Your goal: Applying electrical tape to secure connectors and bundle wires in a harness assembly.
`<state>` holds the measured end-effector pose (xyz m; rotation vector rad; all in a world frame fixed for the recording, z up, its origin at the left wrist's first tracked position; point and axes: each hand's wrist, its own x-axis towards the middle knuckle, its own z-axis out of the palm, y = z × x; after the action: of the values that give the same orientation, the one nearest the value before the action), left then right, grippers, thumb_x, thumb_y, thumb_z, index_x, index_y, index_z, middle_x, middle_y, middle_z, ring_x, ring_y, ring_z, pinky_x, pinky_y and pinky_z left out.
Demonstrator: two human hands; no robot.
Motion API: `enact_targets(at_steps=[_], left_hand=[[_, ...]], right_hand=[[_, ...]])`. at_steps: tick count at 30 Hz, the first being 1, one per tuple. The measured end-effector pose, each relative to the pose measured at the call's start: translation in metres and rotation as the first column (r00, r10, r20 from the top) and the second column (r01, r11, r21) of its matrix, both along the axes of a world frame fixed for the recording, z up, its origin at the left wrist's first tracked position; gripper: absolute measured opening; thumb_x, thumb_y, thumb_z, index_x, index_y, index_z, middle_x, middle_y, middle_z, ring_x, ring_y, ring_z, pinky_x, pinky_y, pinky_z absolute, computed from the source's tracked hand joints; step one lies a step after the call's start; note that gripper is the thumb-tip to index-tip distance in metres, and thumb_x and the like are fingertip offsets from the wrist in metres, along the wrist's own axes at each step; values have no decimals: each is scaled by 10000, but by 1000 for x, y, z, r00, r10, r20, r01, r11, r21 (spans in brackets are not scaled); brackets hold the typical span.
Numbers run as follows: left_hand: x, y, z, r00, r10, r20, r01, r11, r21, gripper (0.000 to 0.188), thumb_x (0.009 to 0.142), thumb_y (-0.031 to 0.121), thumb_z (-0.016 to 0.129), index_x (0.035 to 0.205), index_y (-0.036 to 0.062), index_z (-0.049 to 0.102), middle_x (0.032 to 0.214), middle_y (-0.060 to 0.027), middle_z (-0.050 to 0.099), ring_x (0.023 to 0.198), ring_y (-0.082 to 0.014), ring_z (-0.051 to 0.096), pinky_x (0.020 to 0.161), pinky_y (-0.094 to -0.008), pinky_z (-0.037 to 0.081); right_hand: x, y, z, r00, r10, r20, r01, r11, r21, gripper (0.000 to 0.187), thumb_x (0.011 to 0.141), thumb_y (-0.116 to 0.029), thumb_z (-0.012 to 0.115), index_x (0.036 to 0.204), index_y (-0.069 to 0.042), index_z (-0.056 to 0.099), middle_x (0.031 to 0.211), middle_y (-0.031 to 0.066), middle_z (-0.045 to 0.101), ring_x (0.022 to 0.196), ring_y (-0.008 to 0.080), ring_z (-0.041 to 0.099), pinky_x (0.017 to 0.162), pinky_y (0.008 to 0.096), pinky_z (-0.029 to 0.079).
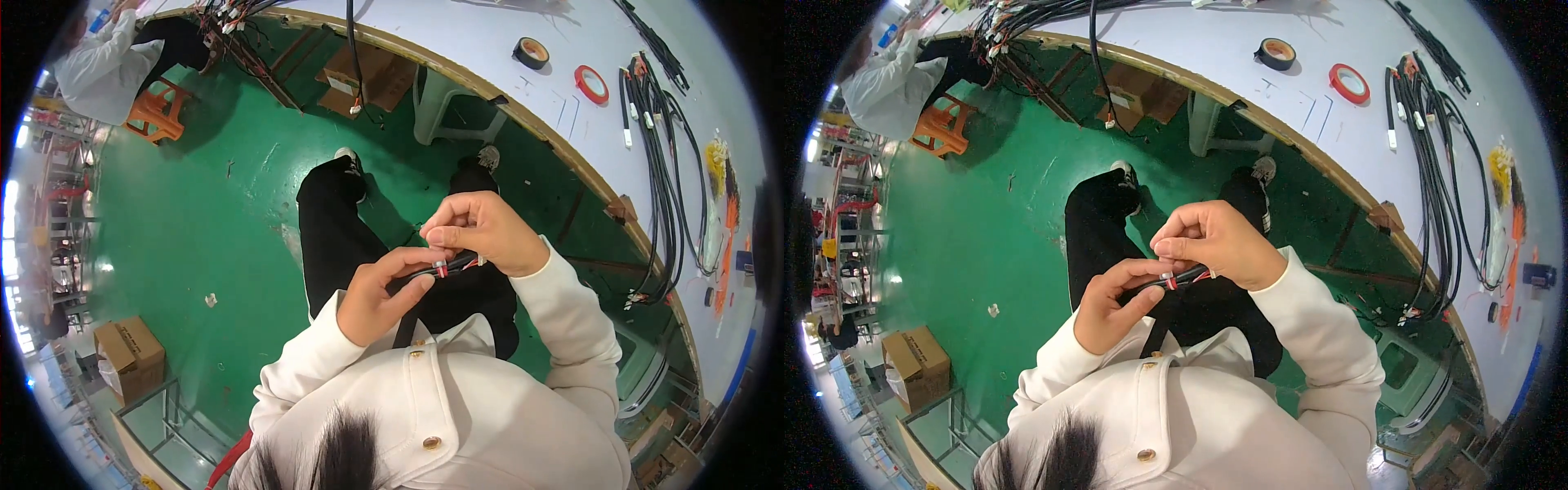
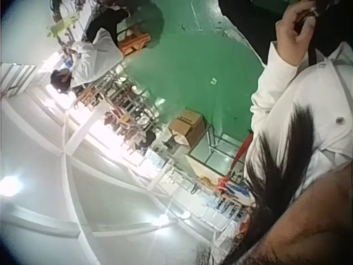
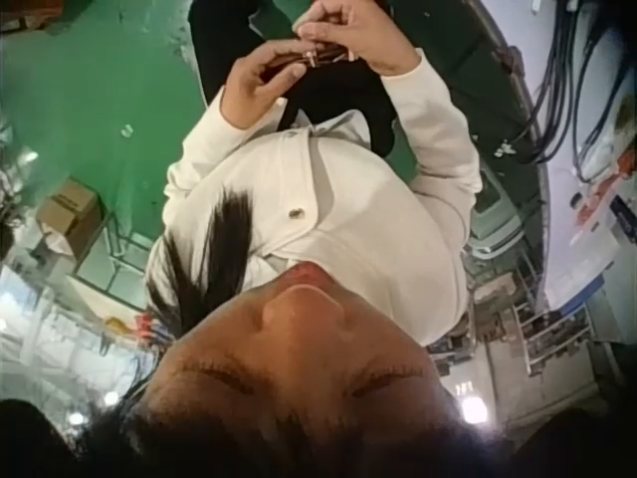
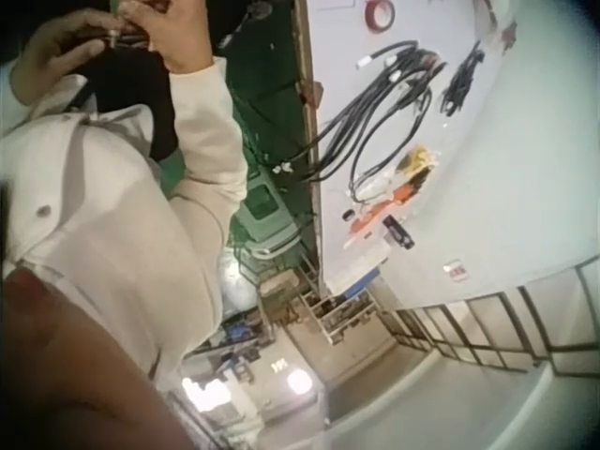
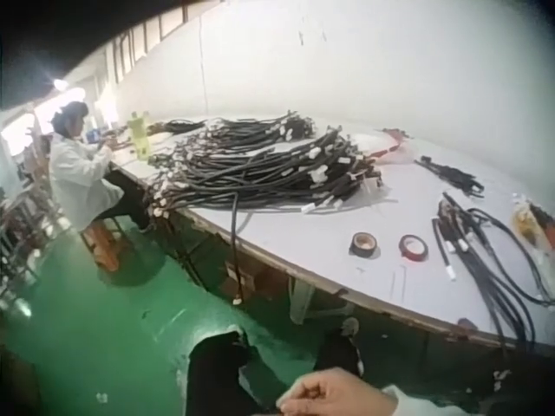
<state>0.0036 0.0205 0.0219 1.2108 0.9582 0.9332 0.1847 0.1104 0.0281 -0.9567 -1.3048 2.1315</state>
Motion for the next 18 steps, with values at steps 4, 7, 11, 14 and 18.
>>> enact_targets(at_steps=[4, 7, 11, 14, 18], left_hand=[[0, -4, -1, 998, 14, -60, -14, 1000, 1, 252, 864, -31, 543, 1112, -48, 582, 1017, -108, 652, 969, -134, 606, 840, -237, 455], [4, -7, -5, 999, 50, 7, -50, 998, -45, 216, 855, -46, 547, 1060, -48, 615, 976, -110, 660, 927, -135, 622, 785, -227, 465], [4, -7, -8, 997, 51, 65, -45, 996, -82, 213, 851, -66, 542, 1047, -42, 623, 958, -117, 660, 879, -150, 640, 765, -238, 482], [5, -7, -13, 986, 49, 160, -39, 997, -70, 213, 845, -90, 535, 1029, -33, 627, 952, -130, 660, 869, -177, 650, 752, -256, 496], [7, -3, -11, 981, 56, 185, -29, 989, -144, 208, 872, -59, 514, 1057, -16, 600, 951, -149, 657, 747, -154, 626, 702, -255, 499]], right_hand=[[0, -3, -4, 998, -4, -66, -2, 996, -89, 80, 850, -41, 619, 834, 30, 588, 767, 77, 628, 679, 101, 611, 633, 236, 522], [-4, -9, -5, 997, -21, -68, 20, 1000, -9, 69, 847, -18, 608, 805, 22, 570, 749, 69, 617, 665, 100, 604, 607, 237, 522], [-7, -10, 5, 997, -61, -56, 62, 998, 14, 105, 836, -62, 643, 794, 4, 573, 738, 58, 614, 628, 86, 586, 606, 225, 496], [-9, -8, 4, 999, -36, 16, 34, 995, 93, 109, 833, -61, 647, 783, 5, 577, 725, 53, 615, 609, 79, 575, 584, 223, 482], [-10, -3, -3, 998, -64, 18, 60, 984, 168, 71, 840, -27, 621, 792, 14, 588, 746, 49, 618, 654, 82, 583, 568, 229, 496]])
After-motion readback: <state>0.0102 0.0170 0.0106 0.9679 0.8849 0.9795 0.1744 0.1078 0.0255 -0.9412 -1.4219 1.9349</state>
